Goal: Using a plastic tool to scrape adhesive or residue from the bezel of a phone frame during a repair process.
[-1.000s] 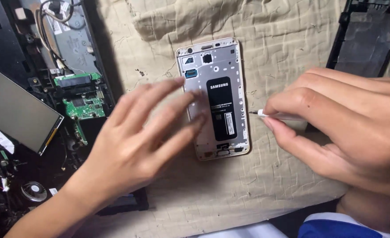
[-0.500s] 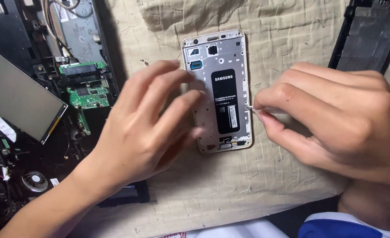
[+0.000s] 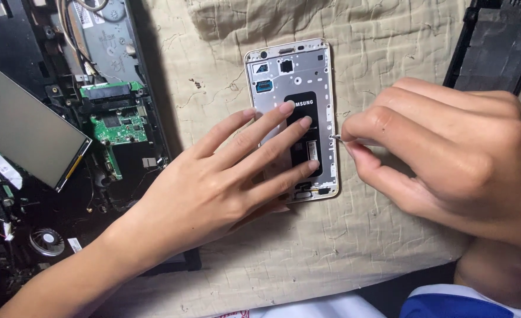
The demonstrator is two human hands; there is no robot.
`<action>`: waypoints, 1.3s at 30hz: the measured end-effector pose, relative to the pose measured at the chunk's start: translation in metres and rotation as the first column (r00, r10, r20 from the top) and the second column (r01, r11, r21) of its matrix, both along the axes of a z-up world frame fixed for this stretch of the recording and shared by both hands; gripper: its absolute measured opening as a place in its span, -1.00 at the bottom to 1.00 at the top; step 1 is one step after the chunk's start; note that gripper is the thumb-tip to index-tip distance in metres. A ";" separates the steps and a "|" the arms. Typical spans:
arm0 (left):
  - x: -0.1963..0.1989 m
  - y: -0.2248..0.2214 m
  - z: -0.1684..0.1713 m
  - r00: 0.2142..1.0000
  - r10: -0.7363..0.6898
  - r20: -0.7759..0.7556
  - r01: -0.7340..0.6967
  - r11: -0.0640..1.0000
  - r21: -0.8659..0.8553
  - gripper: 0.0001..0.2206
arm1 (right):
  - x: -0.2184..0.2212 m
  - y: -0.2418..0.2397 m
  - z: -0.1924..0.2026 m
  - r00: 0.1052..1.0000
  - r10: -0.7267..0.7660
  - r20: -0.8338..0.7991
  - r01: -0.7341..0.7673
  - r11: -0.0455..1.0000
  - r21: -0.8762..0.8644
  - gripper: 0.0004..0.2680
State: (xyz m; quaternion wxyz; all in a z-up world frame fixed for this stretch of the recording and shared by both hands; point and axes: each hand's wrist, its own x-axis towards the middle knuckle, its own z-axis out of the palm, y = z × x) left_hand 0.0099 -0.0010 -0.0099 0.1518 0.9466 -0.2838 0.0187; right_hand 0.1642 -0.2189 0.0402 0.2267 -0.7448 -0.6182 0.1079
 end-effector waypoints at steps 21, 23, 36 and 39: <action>-0.002 -0.002 0.000 1.000 0.004 -0.001 -0.004 1.000 0.011 -0.59 | -0.008 -0.004 0.001 0.987 -0.052 0.151 0.069 0.992 -0.110 -0.91; -0.002 -0.003 0.000 1.000 0.009 0.017 -0.009 1.000 -0.001 -0.60 | -0.008 -0.007 0.000 0.984 -0.038 0.175 0.064 0.987 -0.147 -0.95; -0.004 -0.005 -0.002 1.000 0.017 0.014 -0.018 0.999 0.035 -0.54 | -0.014 -0.002 0.002 0.956 -0.033 0.293 0.051 0.997 -0.056 -0.88; -0.005 -0.005 -0.004 1.000 0.013 0.001 -0.013 1.000 0.027 -0.53 | -0.012 -0.006 0.004 0.948 0.025 0.317 -0.009 0.999 -0.052 -0.86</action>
